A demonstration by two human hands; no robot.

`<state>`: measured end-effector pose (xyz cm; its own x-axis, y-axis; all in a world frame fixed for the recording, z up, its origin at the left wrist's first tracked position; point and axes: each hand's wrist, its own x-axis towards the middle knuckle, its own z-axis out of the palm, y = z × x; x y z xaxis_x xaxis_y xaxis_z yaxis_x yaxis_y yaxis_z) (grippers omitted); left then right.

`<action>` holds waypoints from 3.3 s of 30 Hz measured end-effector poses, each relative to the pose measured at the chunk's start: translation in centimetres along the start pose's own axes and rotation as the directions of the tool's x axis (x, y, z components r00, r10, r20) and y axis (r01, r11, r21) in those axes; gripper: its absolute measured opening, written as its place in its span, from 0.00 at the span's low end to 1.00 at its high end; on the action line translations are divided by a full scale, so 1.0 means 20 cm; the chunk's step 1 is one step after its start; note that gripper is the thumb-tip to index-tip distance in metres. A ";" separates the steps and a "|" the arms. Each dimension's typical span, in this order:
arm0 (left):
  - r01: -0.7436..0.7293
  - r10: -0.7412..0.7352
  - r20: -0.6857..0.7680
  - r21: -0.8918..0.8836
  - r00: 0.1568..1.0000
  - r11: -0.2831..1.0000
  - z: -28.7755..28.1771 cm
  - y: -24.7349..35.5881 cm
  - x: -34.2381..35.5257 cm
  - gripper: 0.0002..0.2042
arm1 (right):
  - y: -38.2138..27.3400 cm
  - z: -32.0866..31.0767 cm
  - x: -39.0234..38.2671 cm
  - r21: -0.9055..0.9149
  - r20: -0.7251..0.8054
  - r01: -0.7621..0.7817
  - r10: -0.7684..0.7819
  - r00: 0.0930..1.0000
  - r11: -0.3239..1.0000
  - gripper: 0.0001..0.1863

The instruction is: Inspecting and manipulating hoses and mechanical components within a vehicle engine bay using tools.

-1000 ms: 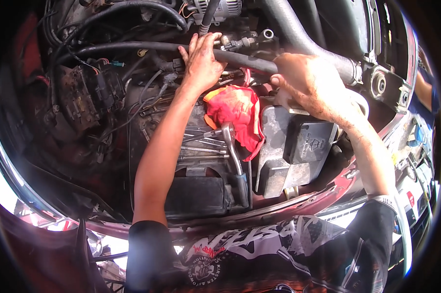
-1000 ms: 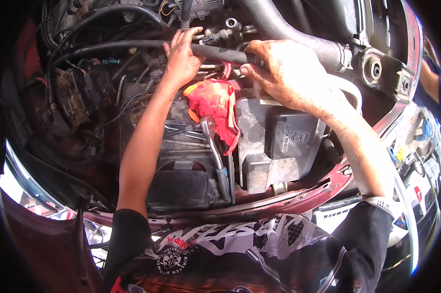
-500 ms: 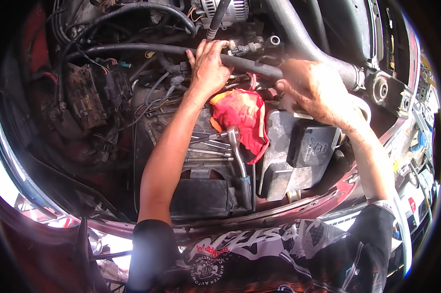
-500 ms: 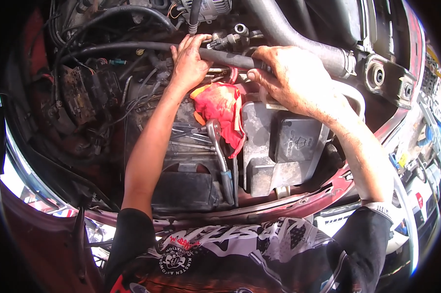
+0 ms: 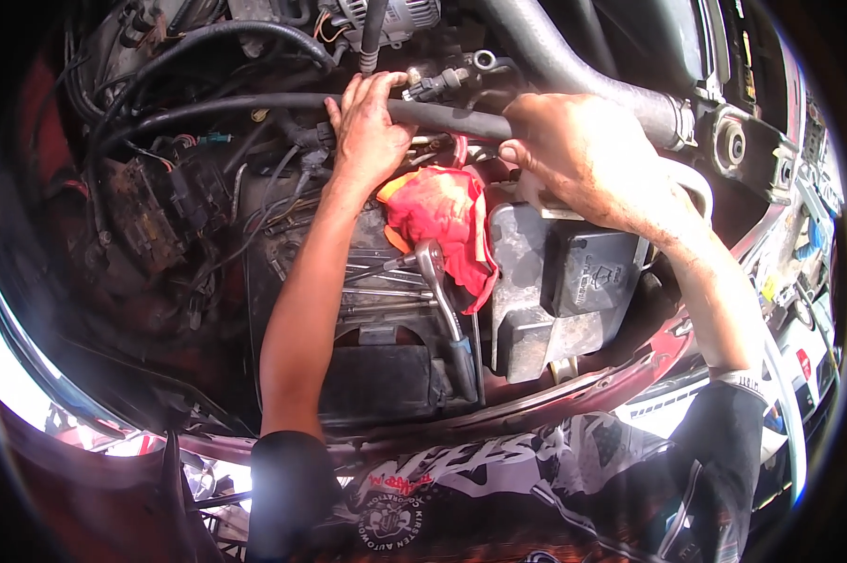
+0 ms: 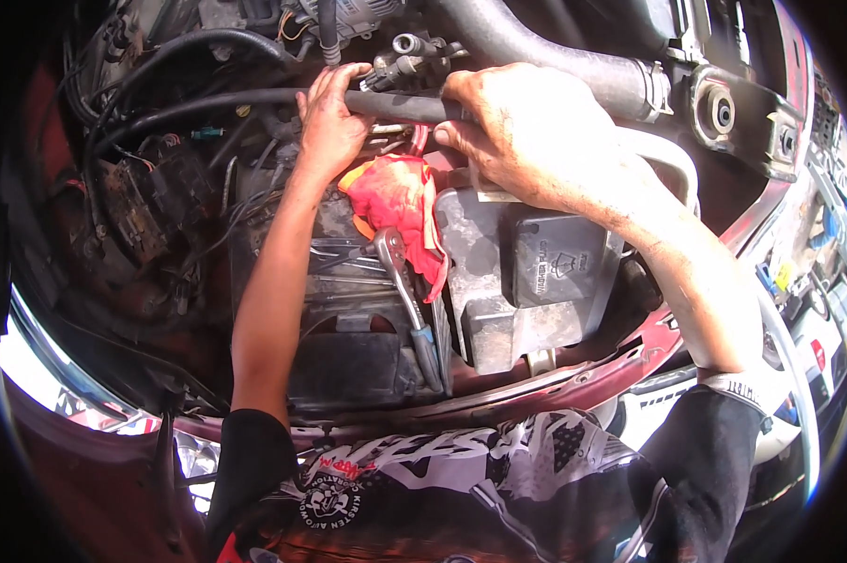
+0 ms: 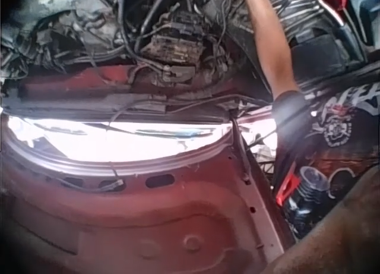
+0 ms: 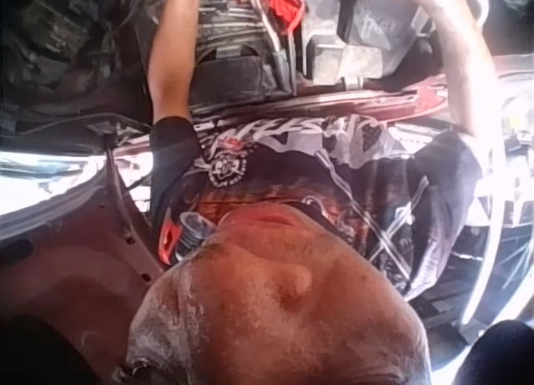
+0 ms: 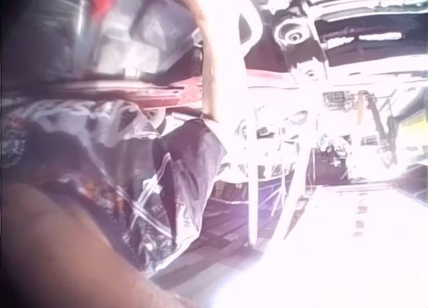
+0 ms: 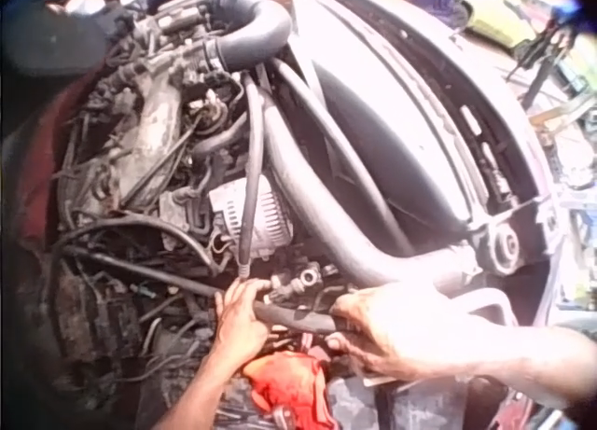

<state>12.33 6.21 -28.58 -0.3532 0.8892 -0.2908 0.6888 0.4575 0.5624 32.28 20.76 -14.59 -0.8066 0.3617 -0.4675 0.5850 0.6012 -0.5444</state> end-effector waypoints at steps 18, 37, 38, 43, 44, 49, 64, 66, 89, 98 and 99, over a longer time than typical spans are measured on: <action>0.293 -0.660 -0.184 -0.788 0.728 0.542 -0.14 -0.56 0.05 0.11 | 0.00 -0.01 0.00 0.003 -0.016 0.020 -0.020 1.000 1.000 0.16; 0.491 -0.632 -0.179 -0.486 0.754 0.723 -0.11 -0.54 0.10 0.22 | -0.02 -0.01 0.00 -0.031 0.049 -0.082 0.083 0.995 0.996 0.21; 0.469 -0.607 -0.179 -0.481 0.775 0.741 -0.12 -0.54 0.10 0.22 | -0.02 -0.01 0.00 -0.027 0.032 -0.067 0.068 0.997 0.997 0.21; 0.619 -0.648 -0.143 -0.202 0.748 0.759 -0.13 -0.50 0.10 0.34 | -0.02 0.00 0.00 -0.056 -0.021 -0.028 0.026 0.999 0.998 0.21; 0.623 -0.650 -0.148 -0.191 0.746 0.759 -0.14 -0.50 0.10 0.34 | -0.02 0.00 0.00 -0.035 -0.040 -0.013 0.012 0.999 0.999 0.21; 0.610 -0.641 -0.145 -0.211 0.753 0.764 -0.16 -0.48 0.09 0.36 | 0.00 0.00 0.00 -0.005 -0.041 -0.011 0.011 0.999 1.000 0.21; 0.238 -0.240 -0.014 0.189 0.971 0.953 -0.18 -0.29 -0.13 0.27 | 0.09 -0.04 0.01 0.126 0.019 0.175 -0.179 0.984 0.976 0.24; 0.210 -0.217 0.017 0.182 0.976 0.961 -0.21 -0.28 -0.14 0.27 | 0.09 -0.05 0.01 0.202 0.037 0.207 -0.218 0.975 0.957 0.24; -0.442 0.501 0.062 -0.388 0.863 0.809 -0.16 0.35 -0.05 0.16 | 0.06 -0.10 -0.11 0.047 -0.123 0.230 -0.223 0.967 0.972 0.18; -0.457 0.490 -0.008 -0.377 0.872 0.806 -0.14 0.36 -0.05 0.14 | 0.12 -0.14 -0.28 0.125 -0.242 -0.056 0.085 0.966 0.991 0.16; -0.448 0.490 0.021 -0.375 0.871 0.812 -0.15 0.36 -0.05 0.14 | 0.13 -0.13 -0.28 0.097 -0.272 -0.027 0.052 0.961 0.995 0.16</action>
<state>15.72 8.65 -22.07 0.0434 0.9990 0.0057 0.4797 -0.0259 0.8770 38.13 22.17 -11.68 -0.7674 0.5727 -0.2883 0.6117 0.5191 -0.5969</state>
